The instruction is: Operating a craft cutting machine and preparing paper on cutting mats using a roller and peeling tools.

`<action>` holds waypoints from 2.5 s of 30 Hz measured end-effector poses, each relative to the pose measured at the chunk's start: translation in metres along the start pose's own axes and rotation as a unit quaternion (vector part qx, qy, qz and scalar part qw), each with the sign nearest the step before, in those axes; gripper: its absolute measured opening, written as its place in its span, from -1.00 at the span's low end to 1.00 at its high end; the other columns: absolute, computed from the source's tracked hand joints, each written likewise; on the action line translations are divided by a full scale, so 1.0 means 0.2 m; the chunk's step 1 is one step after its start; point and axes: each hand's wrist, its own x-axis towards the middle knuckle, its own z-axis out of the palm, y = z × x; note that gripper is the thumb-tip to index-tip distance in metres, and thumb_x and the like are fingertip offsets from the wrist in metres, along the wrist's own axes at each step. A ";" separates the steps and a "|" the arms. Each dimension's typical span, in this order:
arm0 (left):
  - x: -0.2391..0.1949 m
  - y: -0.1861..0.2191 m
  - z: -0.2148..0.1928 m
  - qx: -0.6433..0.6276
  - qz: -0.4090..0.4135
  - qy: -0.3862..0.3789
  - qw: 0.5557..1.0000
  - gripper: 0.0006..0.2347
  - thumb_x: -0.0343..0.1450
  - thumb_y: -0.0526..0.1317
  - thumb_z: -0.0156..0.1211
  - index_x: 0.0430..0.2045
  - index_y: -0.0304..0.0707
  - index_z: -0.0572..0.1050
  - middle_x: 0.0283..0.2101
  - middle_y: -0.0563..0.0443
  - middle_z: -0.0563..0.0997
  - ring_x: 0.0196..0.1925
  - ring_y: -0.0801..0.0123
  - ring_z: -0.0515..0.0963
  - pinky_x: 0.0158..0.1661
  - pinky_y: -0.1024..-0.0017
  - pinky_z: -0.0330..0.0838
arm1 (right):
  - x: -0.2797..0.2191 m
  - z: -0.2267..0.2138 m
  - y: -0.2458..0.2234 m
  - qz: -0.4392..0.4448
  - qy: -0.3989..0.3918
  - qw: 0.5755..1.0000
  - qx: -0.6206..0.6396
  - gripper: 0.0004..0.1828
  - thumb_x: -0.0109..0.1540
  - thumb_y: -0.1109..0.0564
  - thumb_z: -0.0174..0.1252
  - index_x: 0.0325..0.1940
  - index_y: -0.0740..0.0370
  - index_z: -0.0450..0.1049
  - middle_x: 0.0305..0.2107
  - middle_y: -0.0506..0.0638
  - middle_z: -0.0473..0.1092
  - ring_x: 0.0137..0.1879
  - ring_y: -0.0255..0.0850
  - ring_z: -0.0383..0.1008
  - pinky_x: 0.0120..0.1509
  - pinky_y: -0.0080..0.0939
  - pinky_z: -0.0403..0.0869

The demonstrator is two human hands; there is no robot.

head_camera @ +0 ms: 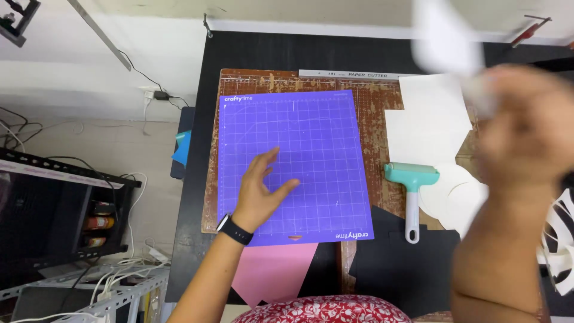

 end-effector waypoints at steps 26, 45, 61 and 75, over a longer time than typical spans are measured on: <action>0.42 -0.71 -0.24 0.215 -0.176 0.158 0.948 -0.66 0.33 -0.24 0.46 -0.01 -0.15 0.58 -0.45 -0.01 0.66 -0.32 0.15 0.72 -0.31 0.30 0.62 | -0.17 1.97 -0.06 0.398 -0.131 0.884 0.207 -0.72 0.14 0.26 0.41 -0.09 0.17 0.58 -0.43 0.10 0.57 -0.35 -0.17 0.58 -0.29 -0.18 0.54; 0.42 -0.74 -0.24 0.243 -0.172 0.140 0.944 -0.79 0.33 -0.17 0.46 -0.19 -0.10 0.67 -0.57 0.08 0.60 -0.41 0.18 0.69 -0.34 0.25 0.59 | -0.16 1.98 -0.04 0.431 -0.161 0.876 0.143 -0.74 0.07 0.11 0.39 -0.18 -0.14 0.57 -0.49 -0.22 0.57 -0.46 -0.37 0.49 -0.37 -0.40 0.44; 0.42 -0.78 -0.23 0.249 -0.164 0.150 0.942 -0.78 0.34 -0.19 0.47 -0.18 -0.13 0.68 -0.59 0.10 0.58 -0.44 0.24 0.67 -0.36 0.32 0.58 | -0.14 1.97 -0.07 0.442 -0.168 0.873 0.118 -0.75 0.08 0.06 0.44 -0.19 -0.15 0.58 -0.46 -0.26 0.57 -0.39 -0.33 0.54 -0.31 -0.35 0.47; -0.02 -0.48 -0.36 0.394 -0.132 0.107 0.903 -0.53 0.34 0.03 0.40 0.14 -0.02 0.57 -0.21 -0.11 0.50 -0.20 -0.20 0.68 -0.24 -0.07 0.61 | -0.30 1.14 -0.17 0.157 -0.019 0.964 0.213 -0.85 0.28 0.13 0.34 -0.11 0.19 0.57 -0.44 0.07 0.41 -0.26 0.05 0.52 -0.13 -0.07 0.49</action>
